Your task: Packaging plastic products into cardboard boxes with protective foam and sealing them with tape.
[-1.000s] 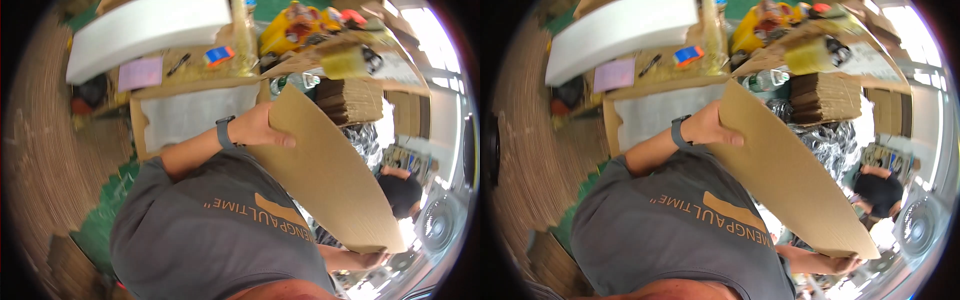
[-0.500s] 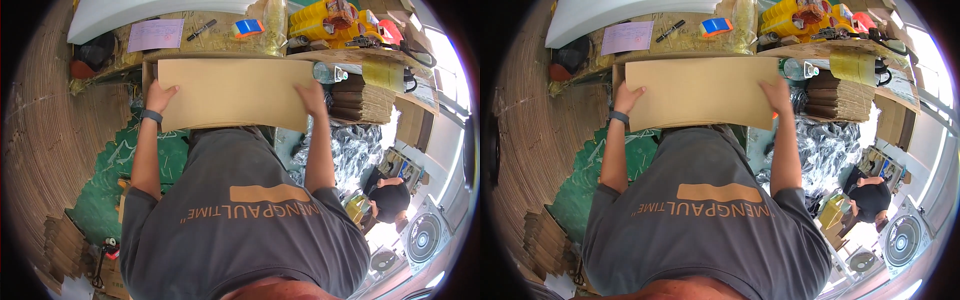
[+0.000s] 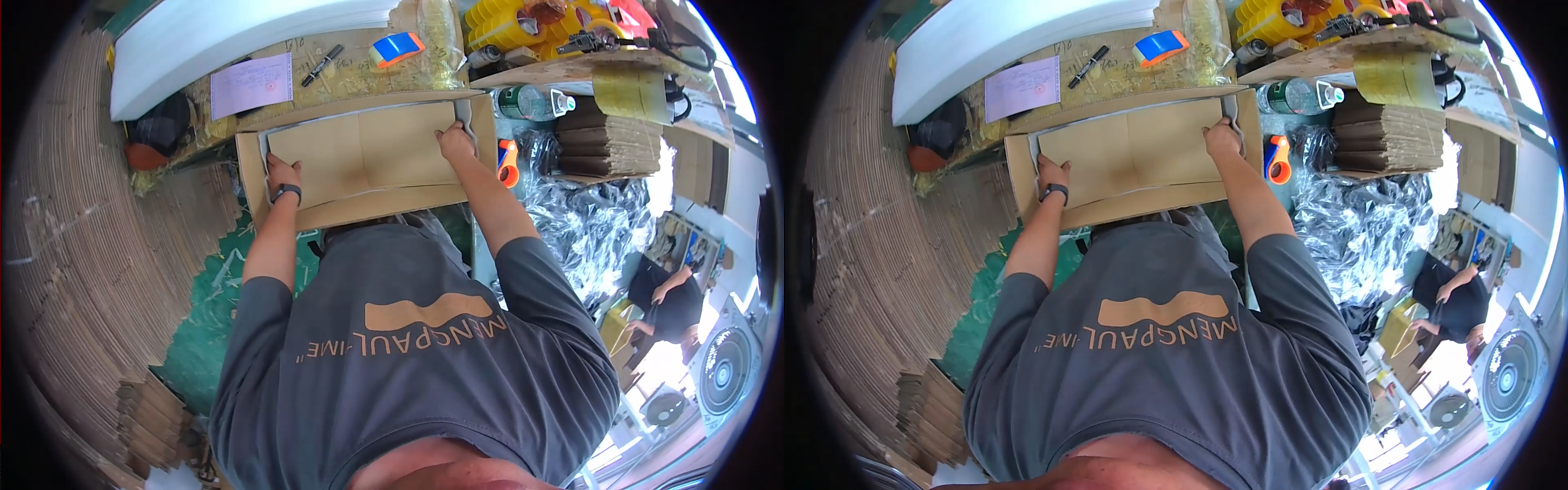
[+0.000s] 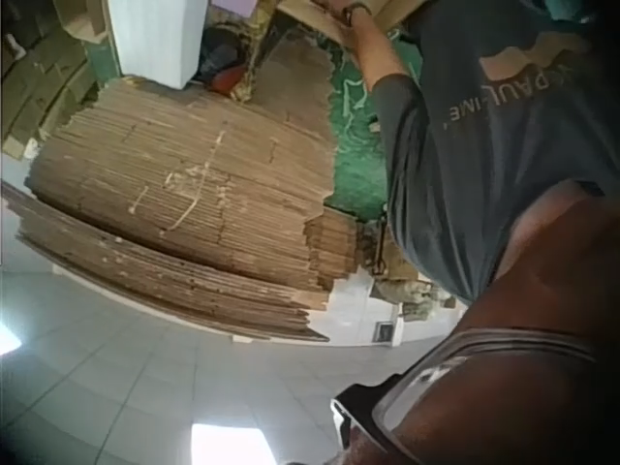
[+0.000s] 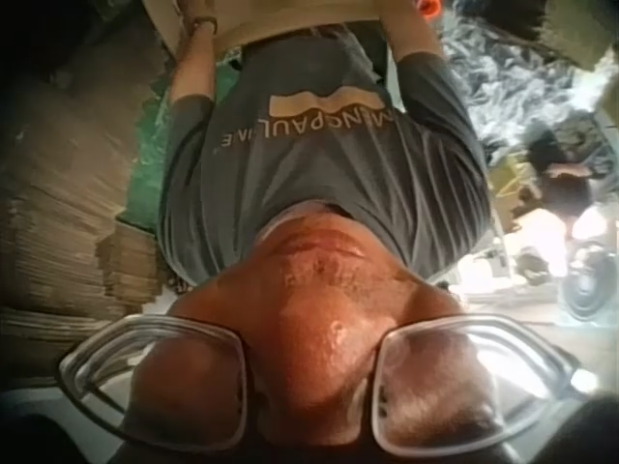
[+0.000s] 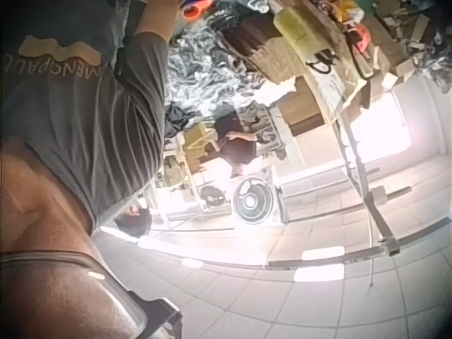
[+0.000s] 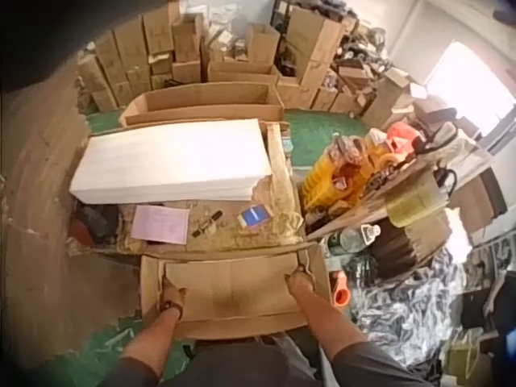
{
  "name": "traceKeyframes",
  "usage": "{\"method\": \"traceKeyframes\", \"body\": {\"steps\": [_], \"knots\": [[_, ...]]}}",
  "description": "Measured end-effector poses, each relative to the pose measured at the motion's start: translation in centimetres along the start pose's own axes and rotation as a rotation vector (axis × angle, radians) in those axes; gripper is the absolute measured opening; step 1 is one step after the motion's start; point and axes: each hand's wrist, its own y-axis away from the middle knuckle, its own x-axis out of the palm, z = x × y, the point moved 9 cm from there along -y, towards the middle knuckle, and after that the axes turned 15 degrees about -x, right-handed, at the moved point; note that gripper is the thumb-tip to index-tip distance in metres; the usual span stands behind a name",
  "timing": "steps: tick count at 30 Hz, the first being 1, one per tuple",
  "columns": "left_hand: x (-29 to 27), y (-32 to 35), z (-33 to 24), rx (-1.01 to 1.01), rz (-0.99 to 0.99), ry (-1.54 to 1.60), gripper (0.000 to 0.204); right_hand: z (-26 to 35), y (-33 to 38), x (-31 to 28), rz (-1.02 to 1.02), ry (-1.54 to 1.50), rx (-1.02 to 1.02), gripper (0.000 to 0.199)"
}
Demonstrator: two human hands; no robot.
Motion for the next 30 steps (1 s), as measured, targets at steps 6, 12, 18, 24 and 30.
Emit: {"method": "traceKeyframes", "body": {"steps": [6, 12, 18, 24, 30], "knots": [[1.8, -3.0, -2.0, 0.130, 0.302, -0.633, 0.086, 3.5, -1.6, -1.5, 0.290, 0.426, 0.025, 0.041], [1.6, 1.9, -8.6, 0.331, 0.311, -0.532, 0.127, 0.5, -0.7, 2.0, 0.147, 0.273, 0.061, 0.113], [3.4, 0.4, -7.1, 0.148, 0.423, -0.631, 0.148, 0.4, -0.8, 4.0, 0.163, 0.126, 0.134, 0.126], [3.3, -0.7, -6.8, 0.251, 0.481, -0.707, 0.133, 0.9, -1.1, 3.6, 0.077, 0.071, 0.105, 0.099], [-14.8, 5.6, -26.0, 0.853, 0.180, 0.097, 0.031, 4.0, 12.3, -3.3, 0.133, -0.117, -0.178, 0.062]]}}
